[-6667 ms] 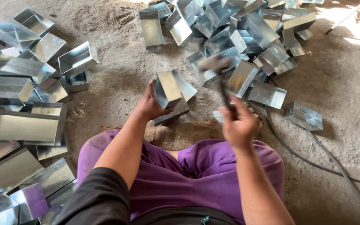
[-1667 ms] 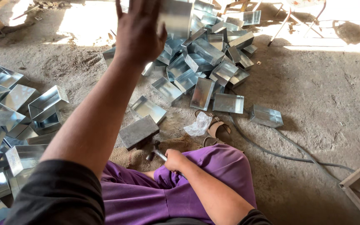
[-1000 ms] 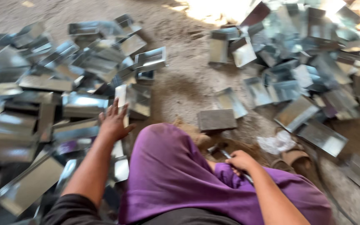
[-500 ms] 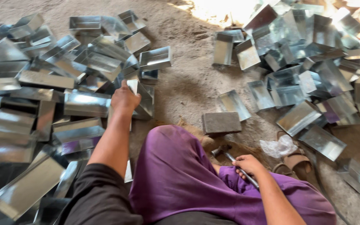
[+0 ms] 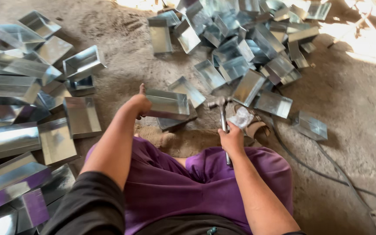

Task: The person sits on the floor and repeatedly hammers small rectangular metal boxes with a hammer. They pick up each box, place it on a small block, strike it several times, and set it aside. The process is repeated for multiple boxes.

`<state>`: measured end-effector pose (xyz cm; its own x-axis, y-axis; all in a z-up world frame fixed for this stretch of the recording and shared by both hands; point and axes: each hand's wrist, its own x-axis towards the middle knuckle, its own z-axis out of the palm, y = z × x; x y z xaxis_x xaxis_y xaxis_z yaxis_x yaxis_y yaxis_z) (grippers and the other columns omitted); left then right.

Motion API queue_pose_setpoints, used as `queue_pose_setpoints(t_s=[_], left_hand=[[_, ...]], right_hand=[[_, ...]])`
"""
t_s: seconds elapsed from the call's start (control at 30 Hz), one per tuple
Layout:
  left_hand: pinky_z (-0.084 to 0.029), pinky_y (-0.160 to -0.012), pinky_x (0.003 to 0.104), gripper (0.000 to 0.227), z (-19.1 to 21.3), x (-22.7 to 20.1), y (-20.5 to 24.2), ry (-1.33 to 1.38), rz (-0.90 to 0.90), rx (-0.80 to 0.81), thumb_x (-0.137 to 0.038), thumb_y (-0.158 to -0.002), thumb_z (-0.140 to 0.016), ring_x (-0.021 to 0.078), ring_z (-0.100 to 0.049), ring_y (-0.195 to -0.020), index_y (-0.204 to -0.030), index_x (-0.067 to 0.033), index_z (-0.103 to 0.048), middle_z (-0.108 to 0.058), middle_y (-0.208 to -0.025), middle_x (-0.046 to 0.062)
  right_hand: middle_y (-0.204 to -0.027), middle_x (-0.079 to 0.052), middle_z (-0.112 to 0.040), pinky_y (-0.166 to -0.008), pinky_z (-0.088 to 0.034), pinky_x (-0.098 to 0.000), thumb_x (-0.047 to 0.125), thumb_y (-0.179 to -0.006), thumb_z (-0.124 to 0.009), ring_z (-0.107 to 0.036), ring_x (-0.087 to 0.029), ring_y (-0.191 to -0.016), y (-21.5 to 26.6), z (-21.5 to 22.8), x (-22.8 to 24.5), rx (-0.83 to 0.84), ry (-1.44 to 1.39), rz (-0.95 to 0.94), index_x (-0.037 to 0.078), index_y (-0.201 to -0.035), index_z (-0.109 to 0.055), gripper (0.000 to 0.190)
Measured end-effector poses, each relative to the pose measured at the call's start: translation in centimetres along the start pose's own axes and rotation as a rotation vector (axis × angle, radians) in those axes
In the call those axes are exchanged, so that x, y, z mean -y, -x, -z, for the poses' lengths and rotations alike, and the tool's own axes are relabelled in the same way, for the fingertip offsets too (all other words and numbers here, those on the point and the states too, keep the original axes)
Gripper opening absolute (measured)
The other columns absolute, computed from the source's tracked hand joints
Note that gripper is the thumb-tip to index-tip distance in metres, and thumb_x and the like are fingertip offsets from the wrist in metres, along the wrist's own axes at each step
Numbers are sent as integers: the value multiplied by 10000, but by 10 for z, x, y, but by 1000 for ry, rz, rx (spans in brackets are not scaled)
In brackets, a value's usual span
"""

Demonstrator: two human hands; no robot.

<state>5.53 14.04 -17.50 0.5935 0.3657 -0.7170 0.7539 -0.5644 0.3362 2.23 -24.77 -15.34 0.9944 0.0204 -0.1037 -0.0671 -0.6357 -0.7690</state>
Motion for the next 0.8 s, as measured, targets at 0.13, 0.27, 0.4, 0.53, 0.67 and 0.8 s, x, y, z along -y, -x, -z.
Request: queue_pose_setpoints(t_s=[0.13, 0.27, 0.4, 0.53, 0.67, 0.8], left_hand=[[-483, -1050, 457, 1098, -33, 2, -18, -317, -91, -103, -129, -899, -581, 382, -605, -1235, -1646, -115, 224, -539, -1390, 284], [-243, -1194, 545, 1097, -18, 4, 31, -397, -207, -267, -532, -869, -631, 371, -270, -1473, -1645, -218, 77, -177, -1608, 157], [-7, -1220, 622, 1235, -20, -34, 85, -651, -440, -261, -801, -762, -684, 343, -17, -1579, -1619, -280, 38, 29, -1707, 82], [57, -1196, 687, 1368, -29, -52, 97, -943, -499, -252, -816, -642, -762, 305, -56, -1578, -1631, -264, 5, -82, -1704, 42], [-19, -1267, 620, 1288, -27, -48, 86, -835, -535, -288, -712, -679, -789, 322, -281, -1510, -1666, -233, -114, -318, -1637, 62], [-139, -1259, 513, 1311, -25, -45, 86, -798, -546, -282, -641, -651, -856, 347, -336, -1470, -1658, -184, -152, -366, -1594, 98]], right_hand=[[-776, -92, -718, -569, -515, -309, 145, -888, -751, -659, -138, -612, 8, 13, 11, -74, -75, 130, -37, -1370, -589, 541], [-810, -59, -724, -626, -516, -267, 134, -935, -757, -645, -100, -691, 17, 19, 26, -146, -160, 339, -58, -1357, -604, 488], [-736, -59, -678, -573, -486, -287, 126, -937, -770, -610, -118, -624, 25, 27, 41, -269, -56, 479, -10, -1340, -662, 438], [-845, -67, -722, -558, -537, -289, 88, -961, -731, -672, -122, -656, 30, 27, 49, -224, -2, 661, 2, -1263, -681, 318], [-800, -124, -725, -535, -546, -350, 95, -914, -732, -694, -205, -620, 29, 14, 46, 87, 221, 478, -7, -1213, -699, 318], [-812, -139, -721, -541, -545, -364, 96, -870, -748, -692, -249, -635, 29, 10, 44, 17, 237, 570, -5, -1162, -721, 309]])
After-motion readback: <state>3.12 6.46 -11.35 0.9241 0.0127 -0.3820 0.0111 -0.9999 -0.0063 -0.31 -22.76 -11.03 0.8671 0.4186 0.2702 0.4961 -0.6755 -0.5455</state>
